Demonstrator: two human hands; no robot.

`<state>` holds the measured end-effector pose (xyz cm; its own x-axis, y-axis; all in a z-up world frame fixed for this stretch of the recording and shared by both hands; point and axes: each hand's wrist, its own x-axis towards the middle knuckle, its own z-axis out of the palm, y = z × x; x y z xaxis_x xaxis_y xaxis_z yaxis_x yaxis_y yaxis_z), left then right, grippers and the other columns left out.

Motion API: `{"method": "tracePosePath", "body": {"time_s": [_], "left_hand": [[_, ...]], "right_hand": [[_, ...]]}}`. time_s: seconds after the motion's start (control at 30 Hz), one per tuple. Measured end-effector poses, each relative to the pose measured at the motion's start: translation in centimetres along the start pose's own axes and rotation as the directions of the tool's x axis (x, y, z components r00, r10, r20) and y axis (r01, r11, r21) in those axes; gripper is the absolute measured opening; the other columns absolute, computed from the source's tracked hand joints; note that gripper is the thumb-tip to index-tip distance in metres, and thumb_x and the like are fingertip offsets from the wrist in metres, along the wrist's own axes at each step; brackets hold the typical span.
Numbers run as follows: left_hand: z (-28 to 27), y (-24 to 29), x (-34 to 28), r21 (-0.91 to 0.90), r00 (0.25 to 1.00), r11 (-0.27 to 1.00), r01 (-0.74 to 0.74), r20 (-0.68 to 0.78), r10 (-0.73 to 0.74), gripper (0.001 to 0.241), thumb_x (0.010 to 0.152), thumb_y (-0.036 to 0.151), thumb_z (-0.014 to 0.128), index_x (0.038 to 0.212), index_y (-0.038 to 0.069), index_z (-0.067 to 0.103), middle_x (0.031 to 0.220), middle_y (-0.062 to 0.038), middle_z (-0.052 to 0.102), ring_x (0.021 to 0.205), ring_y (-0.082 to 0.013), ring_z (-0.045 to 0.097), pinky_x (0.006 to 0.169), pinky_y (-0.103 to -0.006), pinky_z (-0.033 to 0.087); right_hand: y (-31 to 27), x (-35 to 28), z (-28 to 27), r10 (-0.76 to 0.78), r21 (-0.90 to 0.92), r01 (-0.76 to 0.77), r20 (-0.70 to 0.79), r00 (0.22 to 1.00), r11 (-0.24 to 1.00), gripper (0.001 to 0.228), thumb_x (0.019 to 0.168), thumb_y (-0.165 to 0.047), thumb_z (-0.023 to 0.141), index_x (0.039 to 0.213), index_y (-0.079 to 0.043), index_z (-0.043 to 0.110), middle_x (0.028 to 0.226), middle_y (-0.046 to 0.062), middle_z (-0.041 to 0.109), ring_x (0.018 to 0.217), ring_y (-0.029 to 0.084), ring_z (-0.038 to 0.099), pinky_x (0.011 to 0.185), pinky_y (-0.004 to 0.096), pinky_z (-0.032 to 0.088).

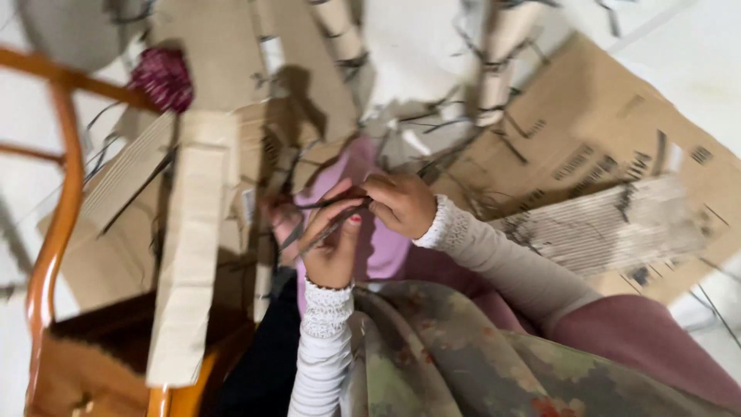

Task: Wrapping the legs of a small wooden cabinet with cardboard and securing them with plastic ties for protection.

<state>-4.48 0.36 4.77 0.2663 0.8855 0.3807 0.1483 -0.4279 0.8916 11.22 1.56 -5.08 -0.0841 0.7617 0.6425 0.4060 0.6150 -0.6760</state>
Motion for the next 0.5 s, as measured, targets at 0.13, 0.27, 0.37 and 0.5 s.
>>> {"method": "tracePosePath", "body": {"time_s": [0.13,0.27,0.37,0.5], "left_hand": [[-4.1,-1.4,-1.1,0.072,0.967,0.996,0.061,-0.249,-0.041,0.008,0.094,0.003,0.071,0.096,0.001,0.078,0.105,-0.019,0.077,0.102,-0.0287,0.075,0.093,-0.0373,0.057],[-6.0,-2.2,-2.0,-0.110,0.876,0.986,0.127,-0.454,-0.164,0.012,0.097,0.000,0.066,0.103,-0.006,0.074,0.099,-0.023,0.076,0.095,-0.0259,0.074,0.084,-0.0354,0.063],[-5.6,-2.3,-1.9,-0.245,0.833,0.956,0.162,-0.484,-0.266,0.017,0.100,0.000,0.062,0.112,-0.007,0.072,0.105,-0.023,0.075,0.096,-0.0216,0.072,0.083,-0.0327,0.064],[-4.4,-4.1,-1.9,-0.257,0.822,0.949,0.181,-0.490,-0.289,0.020,0.101,-0.001,0.060,0.117,-0.005,0.072,0.109,-0.023,0.075,0.095,-0.0247,0.073,0.080,-0.0362,0.064]], "right_hand": [[-1.8,4.3,0.5,0.029,0.150,-0.051,0.145,0.989,0.987,0.028,0.093,-0.013,0.074,0.121,-0.010,0.071,0.086,0.010,0.066,0.078,0.035,0.071,0.070,0.044,0.058],[-0.2,5.5,-0.4,0.172,0.221,-0.211,0.185,0.968,0.952,0.046,0.082,0.014,0.068,0.124,-0.004,0.068,0.100,0.018,0.073,0.095,0.039,0.072,0.088,0.048,0.056],[2.4,4.1,-0.5,0.340,0.170,-0.377,0.210,0.917,0.910,0.034,0.086,0.005,0.074,0.118,-0.007,0.073,0.100,0.014,0.077,0.096,0.031,0.074,0.089,0.043,0.055],[5.8,2.5,-1.2,0.570,0.160,-0.612,0.242,0.785,0.774,0.035,0.083,0.001,0.077,0.115,-0.011,0.073,0.092,0.009,0.075,0.086,0.019,0.070,0.084,0.039,0.056]]}}
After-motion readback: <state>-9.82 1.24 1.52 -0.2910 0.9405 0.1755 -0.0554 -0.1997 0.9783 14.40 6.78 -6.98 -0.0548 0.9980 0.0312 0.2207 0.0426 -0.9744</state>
